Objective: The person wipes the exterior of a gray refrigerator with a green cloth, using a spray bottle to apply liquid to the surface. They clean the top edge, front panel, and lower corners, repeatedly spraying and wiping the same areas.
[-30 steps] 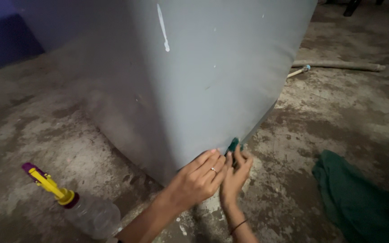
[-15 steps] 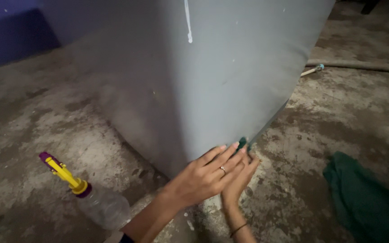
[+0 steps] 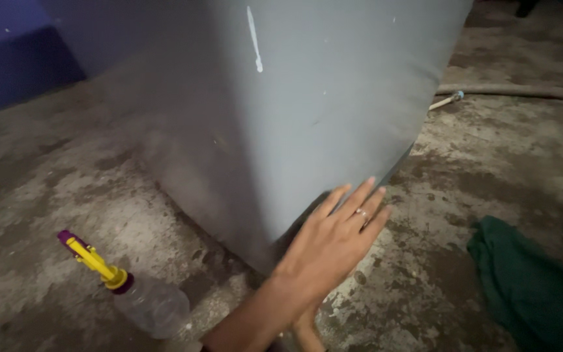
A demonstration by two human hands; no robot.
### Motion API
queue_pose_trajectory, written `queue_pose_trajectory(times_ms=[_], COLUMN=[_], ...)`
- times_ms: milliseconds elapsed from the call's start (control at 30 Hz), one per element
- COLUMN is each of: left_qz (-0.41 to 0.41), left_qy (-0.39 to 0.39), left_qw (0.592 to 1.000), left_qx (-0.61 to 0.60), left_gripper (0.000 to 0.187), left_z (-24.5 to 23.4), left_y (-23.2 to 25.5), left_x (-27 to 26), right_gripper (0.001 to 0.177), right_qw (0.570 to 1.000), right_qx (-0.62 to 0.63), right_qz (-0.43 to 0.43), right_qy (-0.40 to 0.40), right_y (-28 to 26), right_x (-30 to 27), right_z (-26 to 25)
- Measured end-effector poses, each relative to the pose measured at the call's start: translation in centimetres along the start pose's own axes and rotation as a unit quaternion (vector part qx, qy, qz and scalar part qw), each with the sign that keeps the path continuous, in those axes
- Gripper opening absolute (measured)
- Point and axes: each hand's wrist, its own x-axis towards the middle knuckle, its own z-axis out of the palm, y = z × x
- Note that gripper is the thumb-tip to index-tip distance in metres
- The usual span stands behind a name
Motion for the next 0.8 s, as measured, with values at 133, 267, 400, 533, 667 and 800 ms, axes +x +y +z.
queue_pose_trajectory(times_ms=[133, 267, 400, 533, 667, 800], left_qz=[0.029, 0.027, 0.037, 0.037, 0.039, 0.041], left_qy=[-0.021, -0.018, -0.044, -0.02, -0.016, -0.023], left_qw=[0.999, 0.999, 0.997, 0.997, 0.997, 0.997], left_qx=[0.04, 0.033, 0.042, 0.065, 0.07, 0.064], left_gripper=[0.062, 0.058, 0.052, 0.053, 0.055, 0.05], left_z=[-1.7, -2.7, -3.3, -3.3, -3.2, -3.0], left_y=[-1.0, -1.7, -3.0, -3.0, -3.1, -3.0], left_x=[1.5, 2.9, 3.7, 4.3, 4.0, 3.1], right_gripper=[0.066, 0.07, 0.076, 0.07, 0.066, 0.053], right_qw=[0.997, 0.993, 0.998, 0.997, 1.0, 0.999], right_qx=[0.002, 0.04, 0.058, 0.062, -0.026, -0.03], right_qz=[-0.038, -0.056, 0.008, 0.031, 0.014, 0.014], right_qy=[-0.067, -0.097, -0.026, 0.017, -0.007, -0.037], right_y=[2.9, 1.5, -2.4, -4.9, -4.0, -1.7], right_x=[5.2, 9.6, 7.6, 1.1, 0.0, 5.6], right_z=[-2.1, -3.9, -3.0, 0.5, 1.6, -0.2])
